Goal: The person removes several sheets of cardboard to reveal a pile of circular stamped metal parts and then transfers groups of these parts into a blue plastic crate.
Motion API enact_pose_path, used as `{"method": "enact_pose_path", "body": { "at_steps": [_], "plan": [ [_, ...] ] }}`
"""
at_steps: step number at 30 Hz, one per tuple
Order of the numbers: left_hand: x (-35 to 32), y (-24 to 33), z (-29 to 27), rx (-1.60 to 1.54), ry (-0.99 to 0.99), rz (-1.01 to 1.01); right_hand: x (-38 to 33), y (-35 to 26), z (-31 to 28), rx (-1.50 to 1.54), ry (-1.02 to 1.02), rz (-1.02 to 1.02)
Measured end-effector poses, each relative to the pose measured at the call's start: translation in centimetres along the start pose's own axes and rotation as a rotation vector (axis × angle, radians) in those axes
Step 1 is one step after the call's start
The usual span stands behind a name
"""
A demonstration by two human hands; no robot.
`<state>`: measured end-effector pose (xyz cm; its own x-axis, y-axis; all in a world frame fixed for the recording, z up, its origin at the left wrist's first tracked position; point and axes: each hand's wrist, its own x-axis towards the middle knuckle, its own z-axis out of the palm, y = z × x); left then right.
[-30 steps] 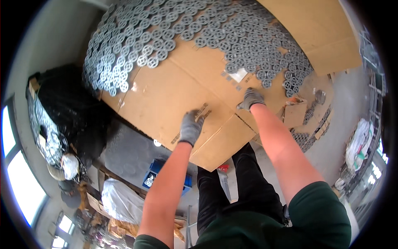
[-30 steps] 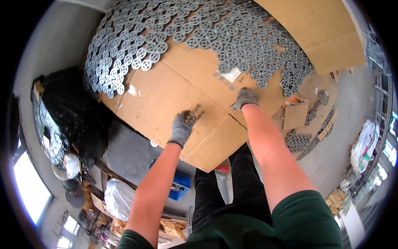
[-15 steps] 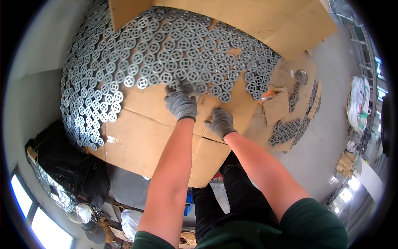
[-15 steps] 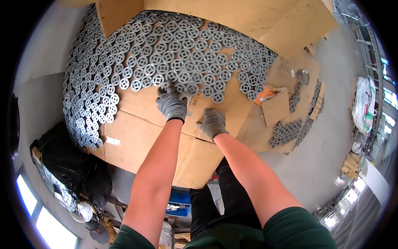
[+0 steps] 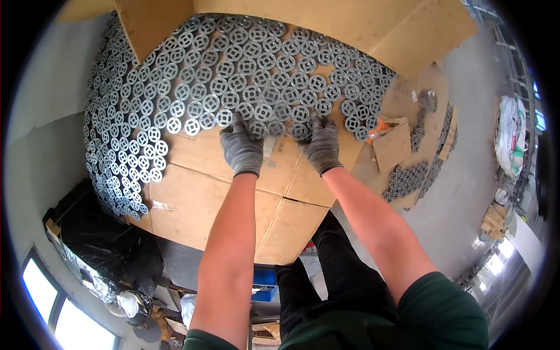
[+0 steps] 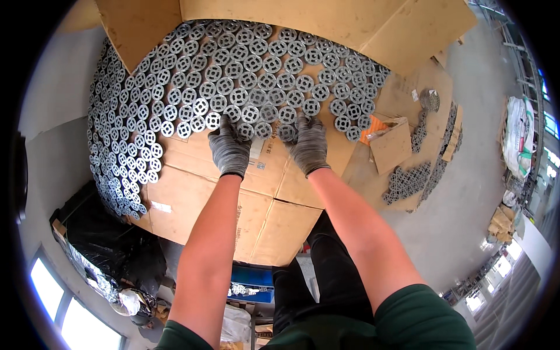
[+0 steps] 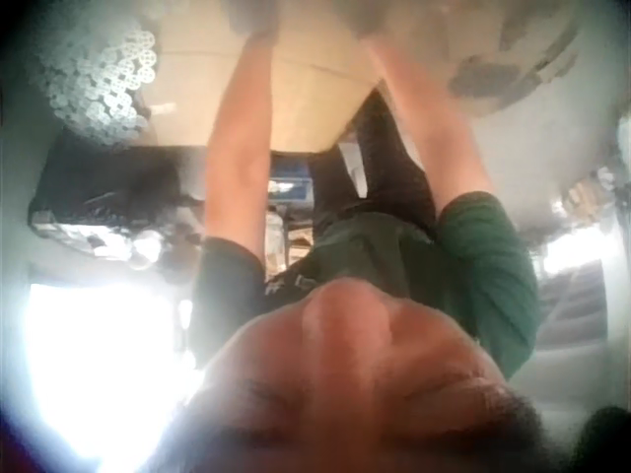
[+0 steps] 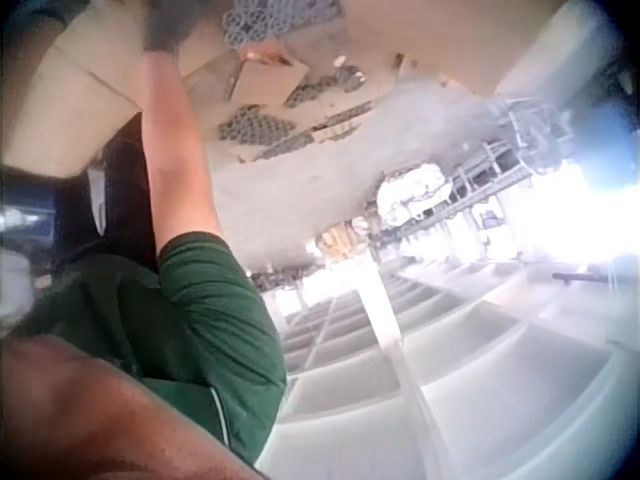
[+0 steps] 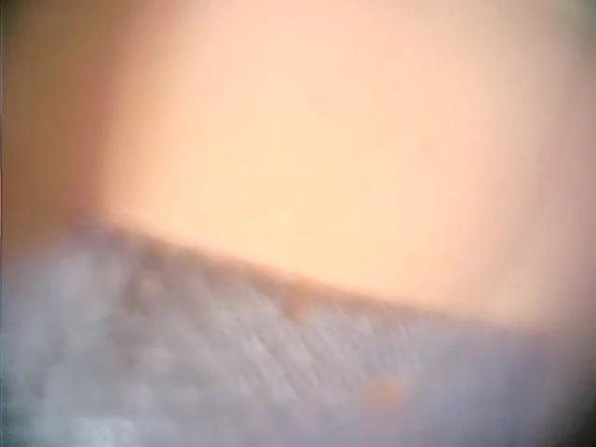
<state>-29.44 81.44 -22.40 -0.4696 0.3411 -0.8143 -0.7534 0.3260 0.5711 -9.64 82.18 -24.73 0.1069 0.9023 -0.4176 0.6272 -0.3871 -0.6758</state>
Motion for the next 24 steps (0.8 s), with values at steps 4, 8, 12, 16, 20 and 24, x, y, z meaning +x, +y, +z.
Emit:
{"method": "enact_pose_path", "body": {
  "at_steps": [4,8,12,16,20,24],
  "plan": [
    [0.0,-2.2,-0.5,1.528,-0.071,0.723,1.5,3.3,-2.4,0.048,-0.045,-0.105],
    [2.4,0.6,-3.5,0.831,-0.181,0.305,-1.0,-4.3,-3.6,-0.499,-0.115,-0.179],
    [0.8,2.0,-1.5,1.474,-0.29,0.618,-0.5,-3.5,-6.7,-0.422,-0.061,-0.252],
    [1.9,2.3,-0.3,1.171,-0.317,0.33,0.3,-1.4,-6.0,0.941,-0.073,0.357],
    [3.2,2.4,-0.9,0.33,-0.266,-0.065,1.0,-0.4,-5.0,1.062,-0.318,0.621],
    [2.1,3.1,0.6,-0.124,-0.254,-0.32,2.5,1.1,-5.3,0.893,-0.318,0.558]
  ]
}}
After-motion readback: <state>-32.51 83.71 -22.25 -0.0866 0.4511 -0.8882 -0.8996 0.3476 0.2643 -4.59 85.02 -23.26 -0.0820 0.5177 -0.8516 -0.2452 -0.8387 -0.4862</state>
